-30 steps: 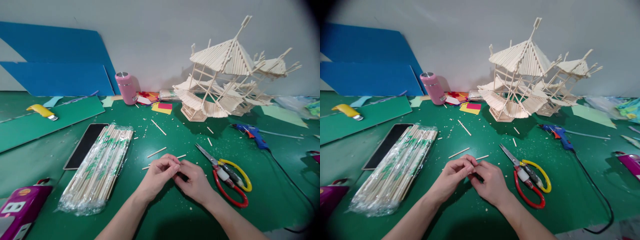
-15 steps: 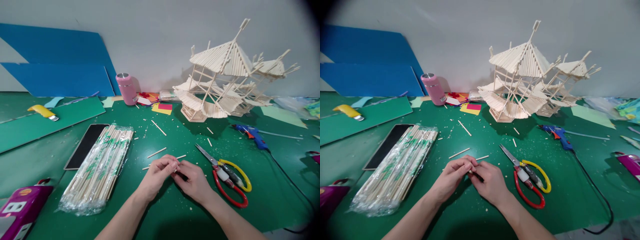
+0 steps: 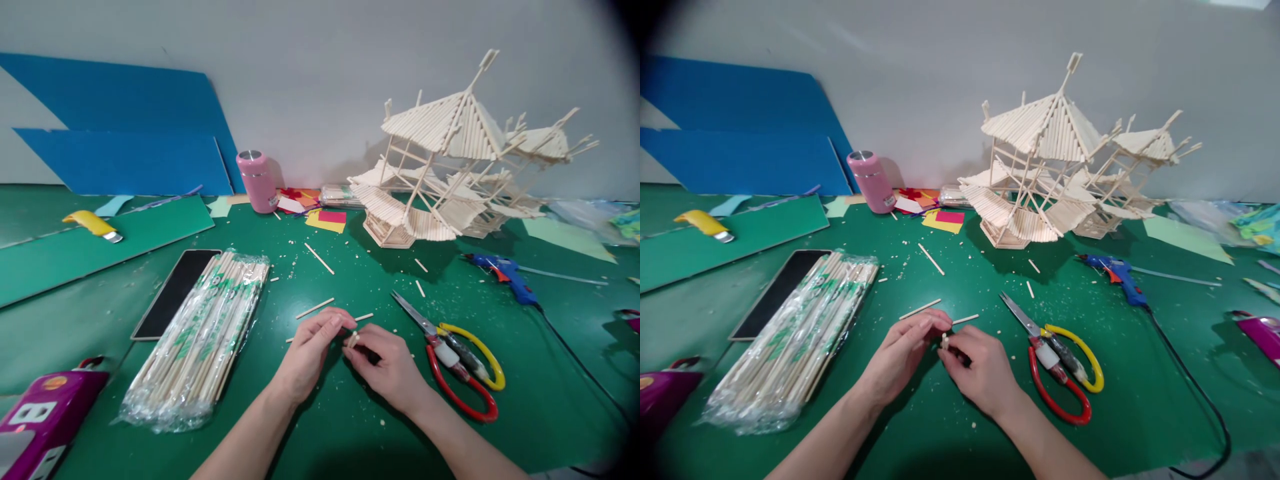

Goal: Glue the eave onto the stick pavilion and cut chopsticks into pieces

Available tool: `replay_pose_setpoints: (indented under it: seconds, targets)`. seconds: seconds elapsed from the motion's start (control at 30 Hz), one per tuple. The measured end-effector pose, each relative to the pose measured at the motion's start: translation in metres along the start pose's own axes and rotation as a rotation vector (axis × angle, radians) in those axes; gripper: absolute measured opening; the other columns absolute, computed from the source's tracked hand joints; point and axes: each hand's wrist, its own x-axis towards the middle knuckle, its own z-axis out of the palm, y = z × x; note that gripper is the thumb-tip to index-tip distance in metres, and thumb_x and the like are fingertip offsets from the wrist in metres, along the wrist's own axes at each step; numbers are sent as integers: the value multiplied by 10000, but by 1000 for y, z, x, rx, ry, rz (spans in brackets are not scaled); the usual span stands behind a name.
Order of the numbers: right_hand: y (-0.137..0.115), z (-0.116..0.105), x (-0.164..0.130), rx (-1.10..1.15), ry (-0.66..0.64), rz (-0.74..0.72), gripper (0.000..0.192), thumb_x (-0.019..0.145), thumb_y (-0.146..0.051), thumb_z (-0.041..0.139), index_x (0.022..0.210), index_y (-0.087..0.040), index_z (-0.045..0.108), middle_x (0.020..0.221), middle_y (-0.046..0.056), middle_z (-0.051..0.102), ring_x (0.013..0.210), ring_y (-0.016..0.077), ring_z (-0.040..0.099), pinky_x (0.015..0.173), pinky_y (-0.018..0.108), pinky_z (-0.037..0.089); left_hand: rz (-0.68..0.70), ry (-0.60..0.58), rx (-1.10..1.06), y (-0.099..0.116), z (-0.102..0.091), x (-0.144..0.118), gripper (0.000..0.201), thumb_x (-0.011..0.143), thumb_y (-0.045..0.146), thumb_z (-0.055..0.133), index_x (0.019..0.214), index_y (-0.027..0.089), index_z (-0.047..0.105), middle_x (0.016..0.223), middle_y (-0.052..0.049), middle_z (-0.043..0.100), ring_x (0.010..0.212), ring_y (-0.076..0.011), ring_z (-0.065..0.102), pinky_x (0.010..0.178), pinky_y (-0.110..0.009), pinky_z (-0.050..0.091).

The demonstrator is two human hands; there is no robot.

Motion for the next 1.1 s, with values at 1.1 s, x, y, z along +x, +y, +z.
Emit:
replay_pose_setpoints:
  seconds: [1.1]
  targets:
    - [-11, -1, 9, 833, -355, 555, 288, 674, -299, 627, 514, -149, 441, 461, -73, 366, 391, 35, 281, 397, 196, 180, -59, -95, 9, 0, 1, -2, 146, 733, 241, 601, 683, 127, 678, 779, -50, 552, 759, -146, 494, 710, -255, 380]
